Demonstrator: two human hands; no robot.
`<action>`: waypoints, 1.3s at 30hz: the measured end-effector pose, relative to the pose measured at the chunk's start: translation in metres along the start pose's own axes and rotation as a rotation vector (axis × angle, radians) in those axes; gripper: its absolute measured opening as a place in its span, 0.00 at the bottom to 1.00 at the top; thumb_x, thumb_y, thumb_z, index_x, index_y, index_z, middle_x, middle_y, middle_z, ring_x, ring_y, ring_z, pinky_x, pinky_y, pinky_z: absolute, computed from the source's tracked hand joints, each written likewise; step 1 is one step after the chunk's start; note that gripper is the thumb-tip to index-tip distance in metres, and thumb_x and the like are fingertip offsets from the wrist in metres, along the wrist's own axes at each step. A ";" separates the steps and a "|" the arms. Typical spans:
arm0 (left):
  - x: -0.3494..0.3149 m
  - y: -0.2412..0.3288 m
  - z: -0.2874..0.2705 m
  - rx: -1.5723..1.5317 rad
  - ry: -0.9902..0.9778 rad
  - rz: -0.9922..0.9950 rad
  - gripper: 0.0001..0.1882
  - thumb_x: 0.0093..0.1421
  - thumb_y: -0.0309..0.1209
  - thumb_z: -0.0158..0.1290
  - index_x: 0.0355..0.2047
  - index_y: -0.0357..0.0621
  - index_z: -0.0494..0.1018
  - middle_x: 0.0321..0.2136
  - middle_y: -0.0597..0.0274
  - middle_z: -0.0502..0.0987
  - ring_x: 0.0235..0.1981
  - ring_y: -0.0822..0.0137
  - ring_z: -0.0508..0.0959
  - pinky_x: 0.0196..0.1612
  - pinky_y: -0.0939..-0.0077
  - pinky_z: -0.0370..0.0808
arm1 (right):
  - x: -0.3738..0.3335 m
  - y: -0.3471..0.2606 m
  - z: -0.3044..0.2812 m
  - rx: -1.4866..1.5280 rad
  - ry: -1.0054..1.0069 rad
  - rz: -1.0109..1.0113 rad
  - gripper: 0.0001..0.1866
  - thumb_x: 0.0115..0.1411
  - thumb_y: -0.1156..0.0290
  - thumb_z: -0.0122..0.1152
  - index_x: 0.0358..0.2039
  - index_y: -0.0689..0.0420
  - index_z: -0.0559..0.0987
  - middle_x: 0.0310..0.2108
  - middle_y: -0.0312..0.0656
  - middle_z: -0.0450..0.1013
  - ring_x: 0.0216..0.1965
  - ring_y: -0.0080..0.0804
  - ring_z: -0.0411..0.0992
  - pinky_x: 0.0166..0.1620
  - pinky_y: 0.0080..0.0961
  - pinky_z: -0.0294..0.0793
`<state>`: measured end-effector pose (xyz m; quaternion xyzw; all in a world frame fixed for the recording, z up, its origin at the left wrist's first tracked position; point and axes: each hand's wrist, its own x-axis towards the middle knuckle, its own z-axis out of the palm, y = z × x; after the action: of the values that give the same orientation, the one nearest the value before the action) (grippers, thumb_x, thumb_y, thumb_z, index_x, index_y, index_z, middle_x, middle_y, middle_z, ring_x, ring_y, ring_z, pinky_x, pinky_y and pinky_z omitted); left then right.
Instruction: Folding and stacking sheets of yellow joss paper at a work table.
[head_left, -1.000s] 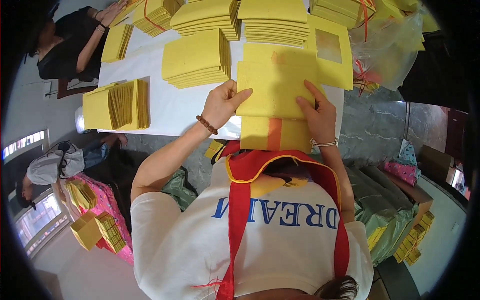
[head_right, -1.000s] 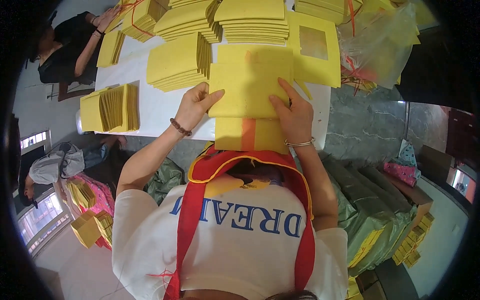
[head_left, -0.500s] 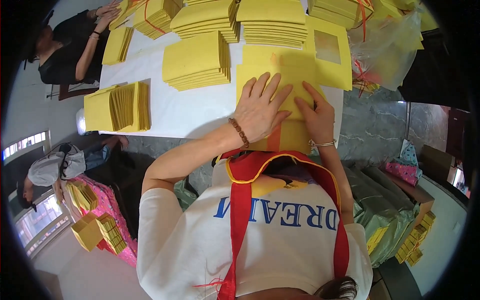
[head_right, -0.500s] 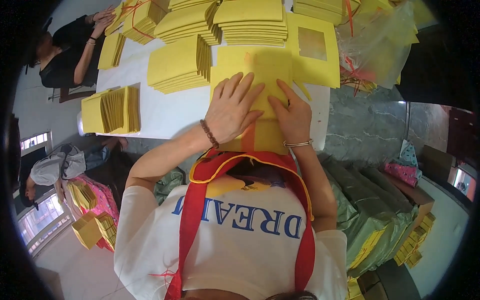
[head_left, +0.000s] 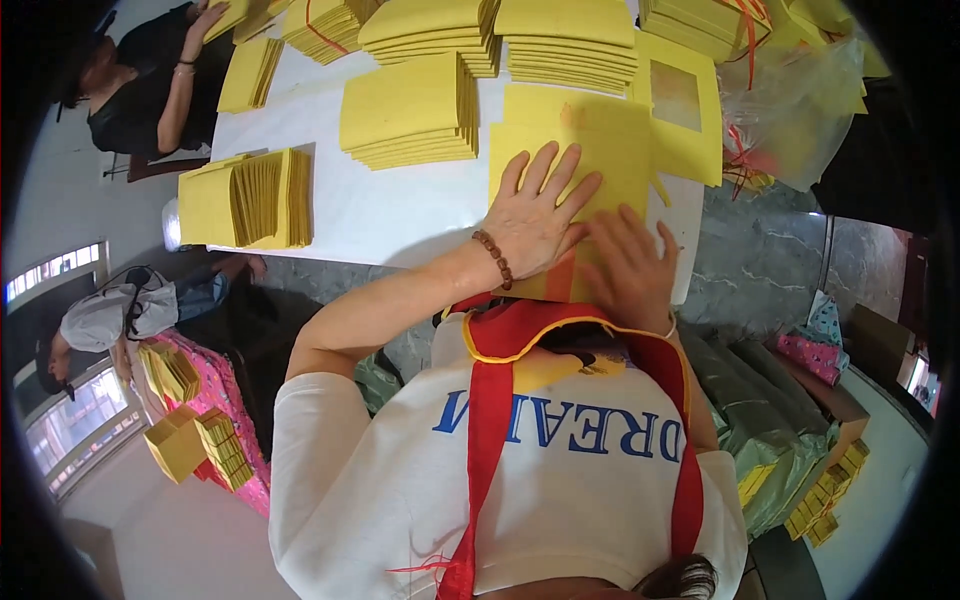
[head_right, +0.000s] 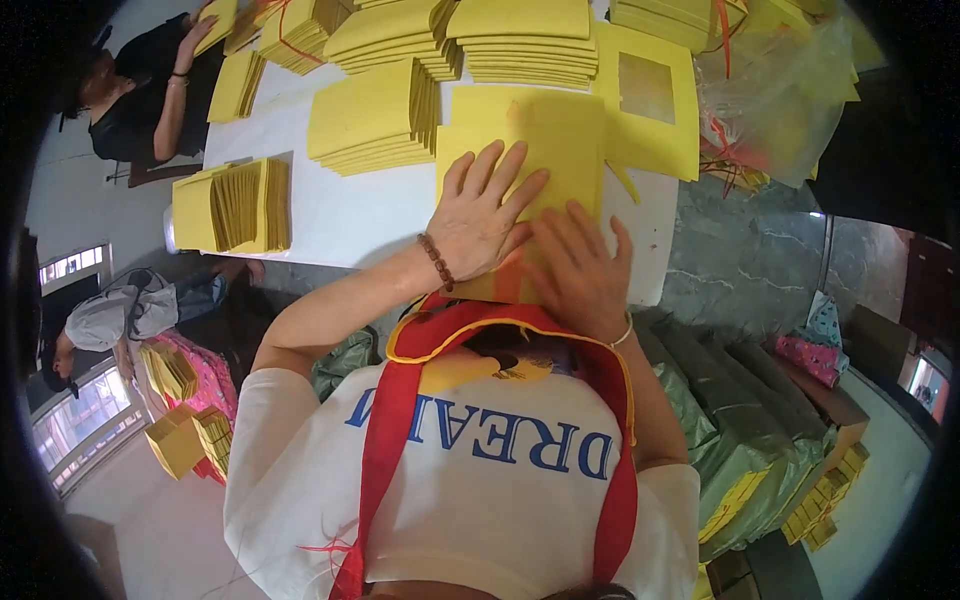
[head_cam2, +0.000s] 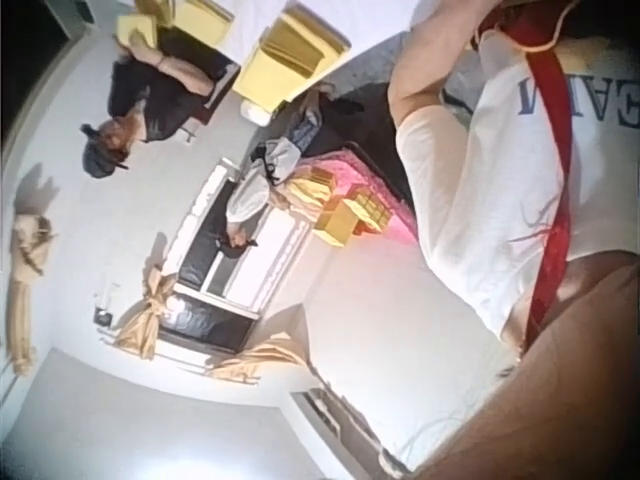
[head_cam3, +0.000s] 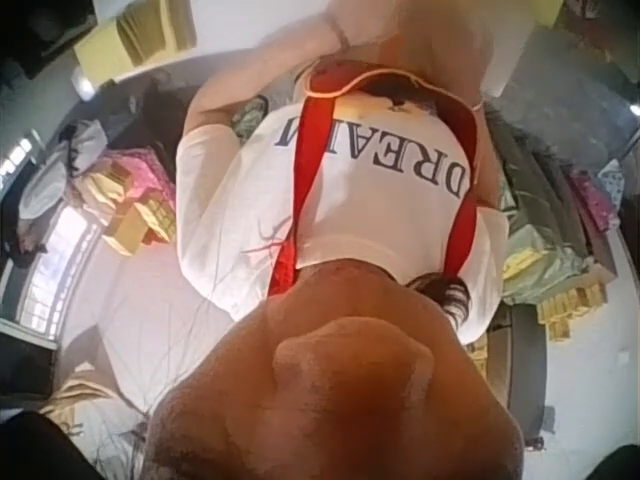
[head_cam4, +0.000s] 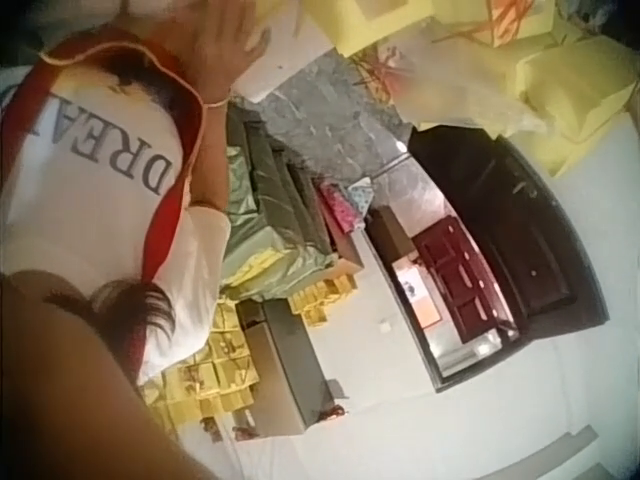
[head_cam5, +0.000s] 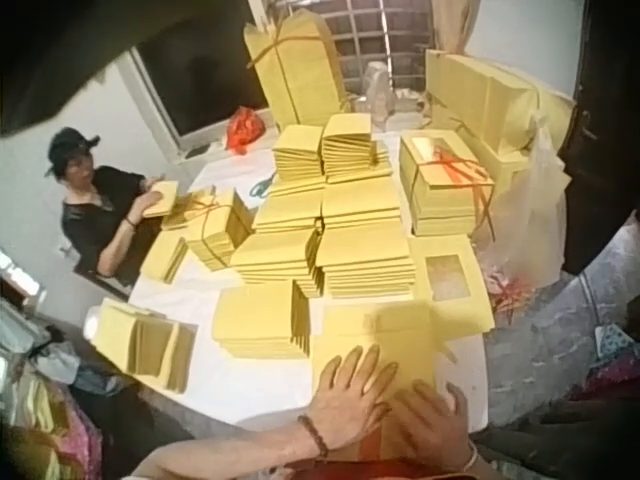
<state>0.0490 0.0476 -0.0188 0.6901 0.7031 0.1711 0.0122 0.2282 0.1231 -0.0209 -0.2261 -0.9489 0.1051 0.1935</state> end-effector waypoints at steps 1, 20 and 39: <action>0.000 0.000 -0.001 0.007 0.005 0.004 0.30 0.55 0.43 0.52 0.57 0.49 0.61 0.58 0.48 0.58 0.59 0.48 0.56 0.58 0.50 0.52 | -0.003 -0.003 -0.001 0.020 -0.080 -0.046 0.30 0.52 0.57 0.59 0.55 0.53 0.68 0.60 0.41 0.59 0.61 0.44 0.56 0.61 0.51 0.45; -0.008 -0.011 -0.013 0.112 0.006 0.347 0.27 0.51 0.34 0.53 0.52 0.39 0.65 0.51 0.46 0.65 0.50 0.51 0.66 0.49 0.60 0.65 | -0.008 0.024 -0.009 1.141 -0.176 0.394 0.18 0.61 0.66 0.50 0.51 0.57 0.71 0.50 0.41 0.70 0.60 0.37 0.58 0.60 0.37 0.55; -0.034 -0.152 -0.074 0.470 0.318 0.025 0.27 0.47 0.23 0.49 0.51 0.47 0.68 0.50 0.64 0.72 0.45 0.63 0.71 0.45 0.67 0.65 | -0.019 0.027 -0.004 1.092 0.412 0.580 0.10 0.63 0.73 0.48 0.41 0.64 0.74 0.33 0.42 0.75 0.38 0.26 0.72 0.46 0.22 0.69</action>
<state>-0.1149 0.0001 0.0042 0.6470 0.7081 0.1097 -0.2608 0.2558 0.1382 -0.0305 -0.3577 -0.6028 0.5747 0.4223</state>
